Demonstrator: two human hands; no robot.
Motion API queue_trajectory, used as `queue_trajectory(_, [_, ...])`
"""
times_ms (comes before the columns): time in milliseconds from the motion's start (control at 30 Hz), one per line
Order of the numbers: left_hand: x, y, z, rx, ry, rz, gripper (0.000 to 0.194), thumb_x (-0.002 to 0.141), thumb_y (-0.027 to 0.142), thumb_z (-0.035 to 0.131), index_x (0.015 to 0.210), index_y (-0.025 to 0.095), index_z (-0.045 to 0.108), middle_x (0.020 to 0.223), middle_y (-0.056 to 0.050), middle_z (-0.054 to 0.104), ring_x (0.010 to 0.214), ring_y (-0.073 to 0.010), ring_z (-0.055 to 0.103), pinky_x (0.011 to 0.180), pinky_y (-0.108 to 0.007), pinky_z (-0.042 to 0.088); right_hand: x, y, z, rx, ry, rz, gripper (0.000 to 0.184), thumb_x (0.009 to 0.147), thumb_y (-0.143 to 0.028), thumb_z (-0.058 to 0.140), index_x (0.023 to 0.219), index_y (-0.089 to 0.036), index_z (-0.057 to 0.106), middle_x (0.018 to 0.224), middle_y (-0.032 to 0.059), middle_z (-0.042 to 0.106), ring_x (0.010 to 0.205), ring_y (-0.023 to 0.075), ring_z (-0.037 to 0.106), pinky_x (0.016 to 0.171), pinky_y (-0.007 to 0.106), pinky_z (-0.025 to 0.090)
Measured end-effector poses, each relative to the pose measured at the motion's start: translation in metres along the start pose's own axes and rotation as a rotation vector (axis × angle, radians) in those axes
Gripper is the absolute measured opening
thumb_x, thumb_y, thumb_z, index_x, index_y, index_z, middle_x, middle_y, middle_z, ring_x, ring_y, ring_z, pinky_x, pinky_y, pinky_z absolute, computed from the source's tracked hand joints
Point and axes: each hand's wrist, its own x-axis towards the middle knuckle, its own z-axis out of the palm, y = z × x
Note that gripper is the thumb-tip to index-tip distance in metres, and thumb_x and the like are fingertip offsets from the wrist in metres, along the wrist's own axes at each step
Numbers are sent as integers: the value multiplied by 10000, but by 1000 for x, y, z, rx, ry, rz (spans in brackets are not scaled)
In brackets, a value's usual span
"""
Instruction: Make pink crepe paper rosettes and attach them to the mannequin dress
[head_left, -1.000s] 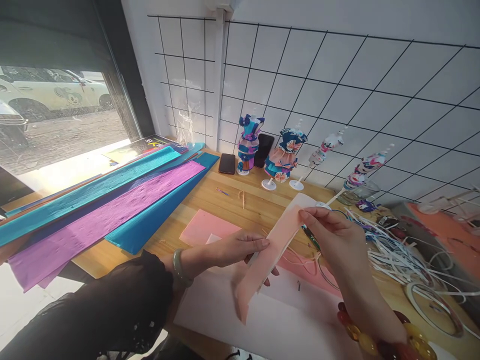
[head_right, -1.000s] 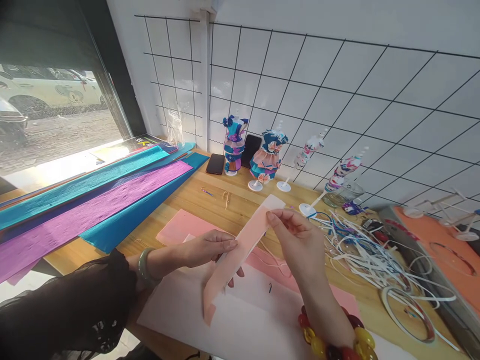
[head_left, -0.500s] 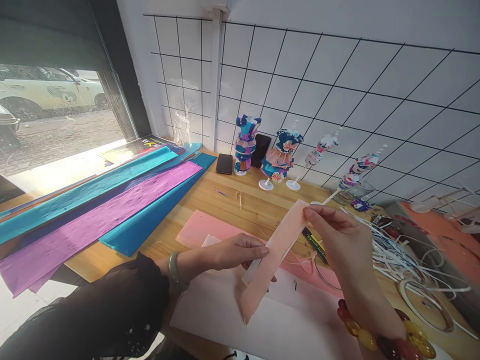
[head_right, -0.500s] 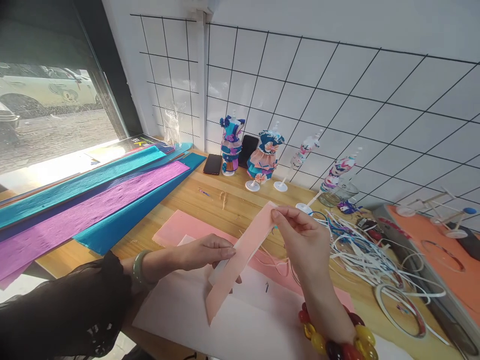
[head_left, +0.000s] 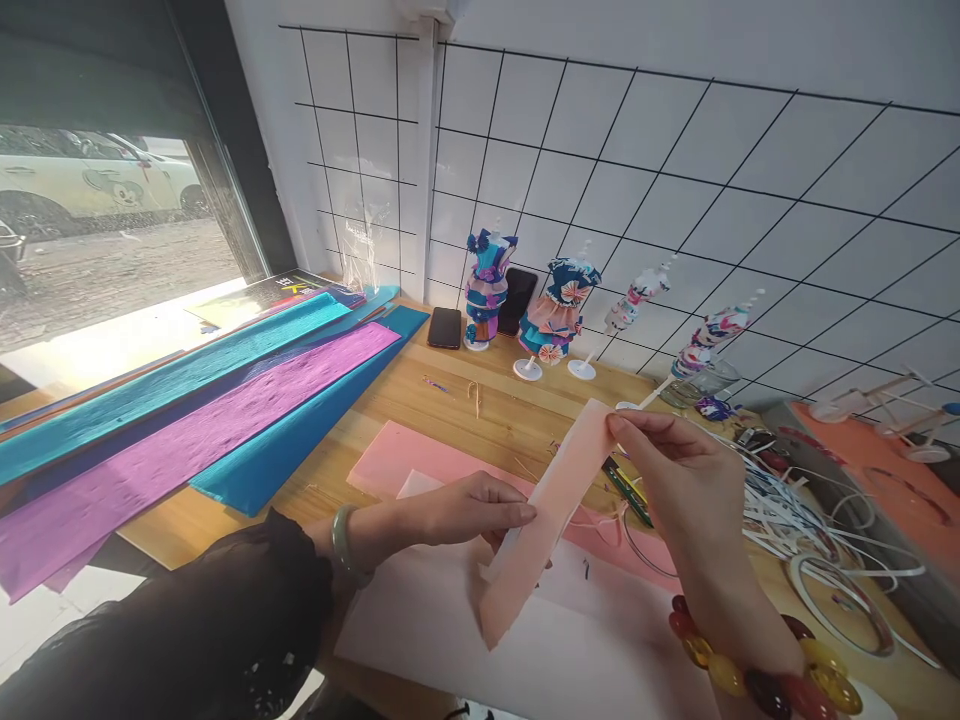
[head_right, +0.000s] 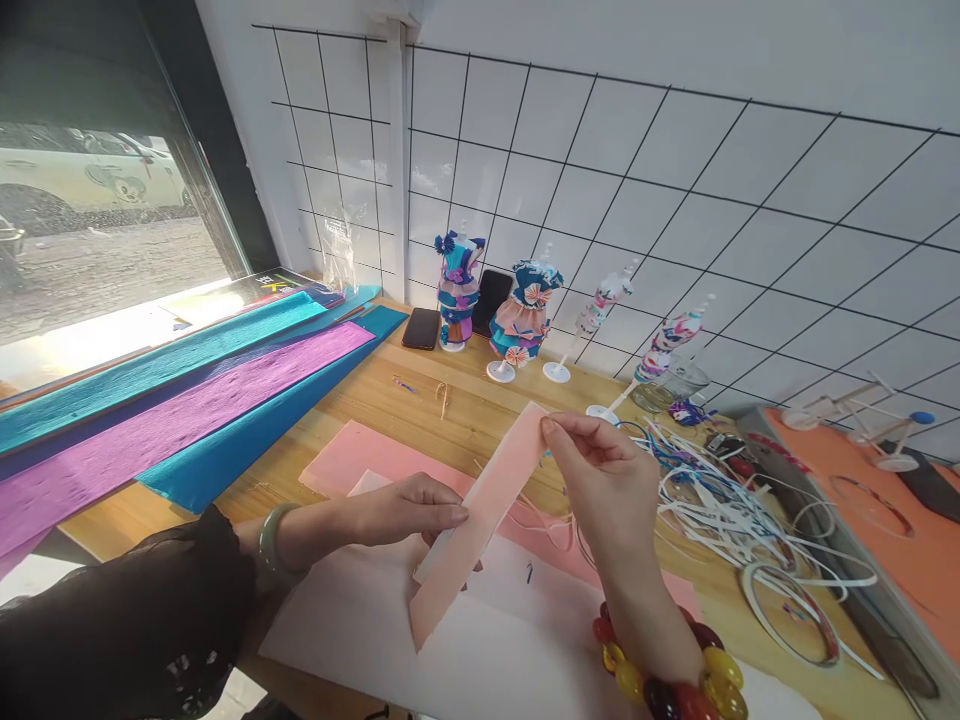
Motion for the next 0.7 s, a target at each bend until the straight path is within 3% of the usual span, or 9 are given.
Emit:
queue_trajectory(200, [0,-2,0,51,43,0,471,793,543,464,880,129,669,816,-65,662,674,-115,583,621,-214,435,-1,-1,0,40,7,9,150,647,-296,717,761,-200,703,770,32,702,702,161,646,649,274,542])
queue_trajectory(700, [0,-2,4,3,19,-4,433,791,522,486,852,124,647,820,-58,663,728,-133,611,674,-228,457,-4,-2,3,26,17,-25,184,665,-307,707,809,-193,691,764,33,684,694,164,645,686,317,555])
